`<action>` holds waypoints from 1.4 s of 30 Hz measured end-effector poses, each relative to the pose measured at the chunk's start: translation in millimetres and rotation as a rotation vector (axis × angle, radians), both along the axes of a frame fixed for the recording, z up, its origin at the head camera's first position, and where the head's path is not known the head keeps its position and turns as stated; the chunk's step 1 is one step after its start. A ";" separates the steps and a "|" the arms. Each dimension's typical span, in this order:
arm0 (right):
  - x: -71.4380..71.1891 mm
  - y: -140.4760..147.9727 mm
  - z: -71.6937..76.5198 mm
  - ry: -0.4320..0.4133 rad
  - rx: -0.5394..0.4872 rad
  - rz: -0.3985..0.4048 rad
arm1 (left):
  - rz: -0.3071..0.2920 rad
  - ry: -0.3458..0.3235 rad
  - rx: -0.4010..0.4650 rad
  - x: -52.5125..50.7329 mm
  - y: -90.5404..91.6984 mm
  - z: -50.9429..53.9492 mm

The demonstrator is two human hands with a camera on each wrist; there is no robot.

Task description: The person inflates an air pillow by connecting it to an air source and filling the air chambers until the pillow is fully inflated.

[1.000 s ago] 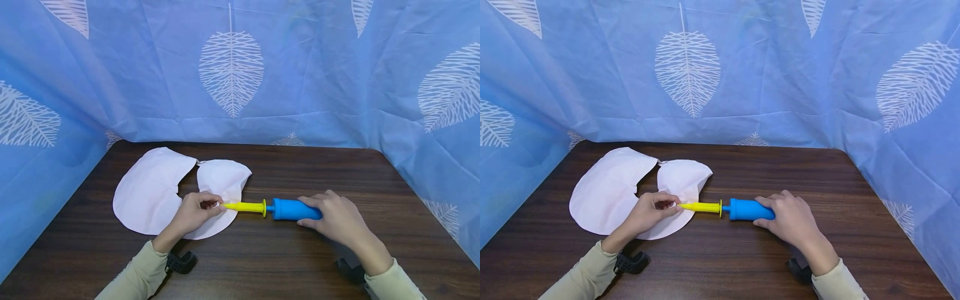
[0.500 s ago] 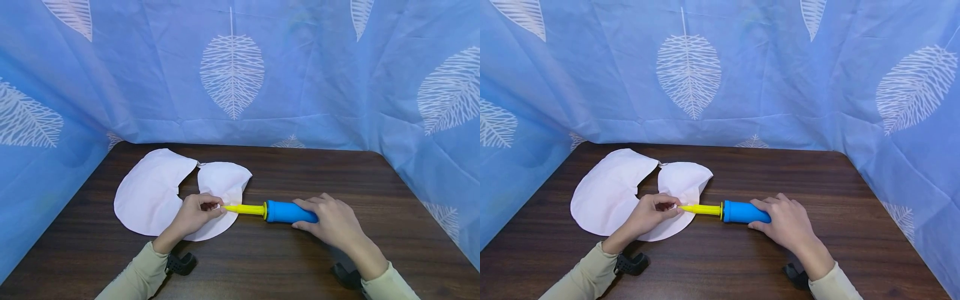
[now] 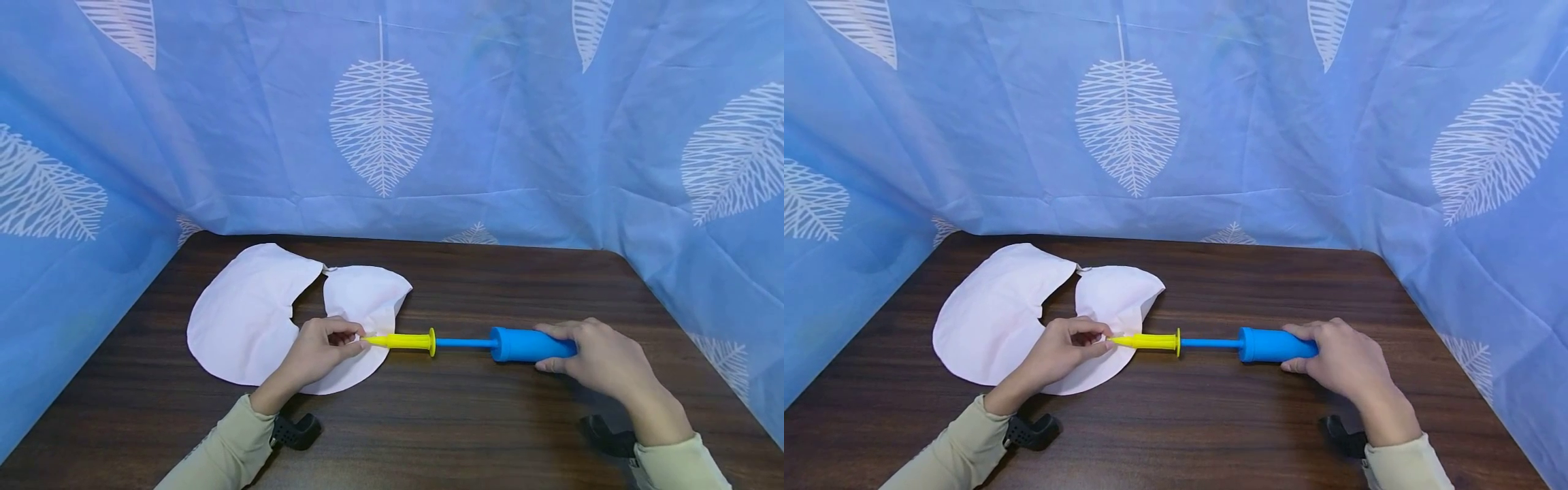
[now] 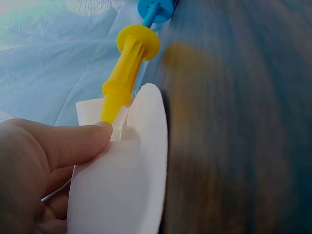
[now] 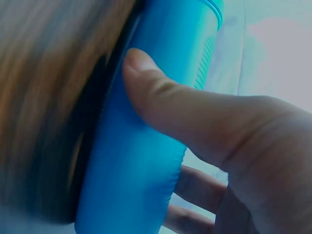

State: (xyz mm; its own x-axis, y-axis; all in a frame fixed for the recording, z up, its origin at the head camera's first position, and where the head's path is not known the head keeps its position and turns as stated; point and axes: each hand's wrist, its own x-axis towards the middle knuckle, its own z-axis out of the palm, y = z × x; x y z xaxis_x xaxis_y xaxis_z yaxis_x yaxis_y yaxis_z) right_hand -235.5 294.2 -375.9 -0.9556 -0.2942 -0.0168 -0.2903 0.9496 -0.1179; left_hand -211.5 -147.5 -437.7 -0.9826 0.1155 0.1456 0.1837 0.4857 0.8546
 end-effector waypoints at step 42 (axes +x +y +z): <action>14.4 -75.0 -17.9 0.270 -0.062 0.200 | 0.000 -0.041 0.008 2.4 3.2 3.9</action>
State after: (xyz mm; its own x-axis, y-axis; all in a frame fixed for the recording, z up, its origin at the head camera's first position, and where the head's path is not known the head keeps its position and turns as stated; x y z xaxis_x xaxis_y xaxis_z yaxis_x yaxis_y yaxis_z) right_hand -221.1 219.2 -393.8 -0.8461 -0.4690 0.2533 -0.4991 0.8640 -0.0672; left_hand -209.1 -144.3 -433.9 -0.9877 0.1148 0.1066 0.1490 0.4785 0.8654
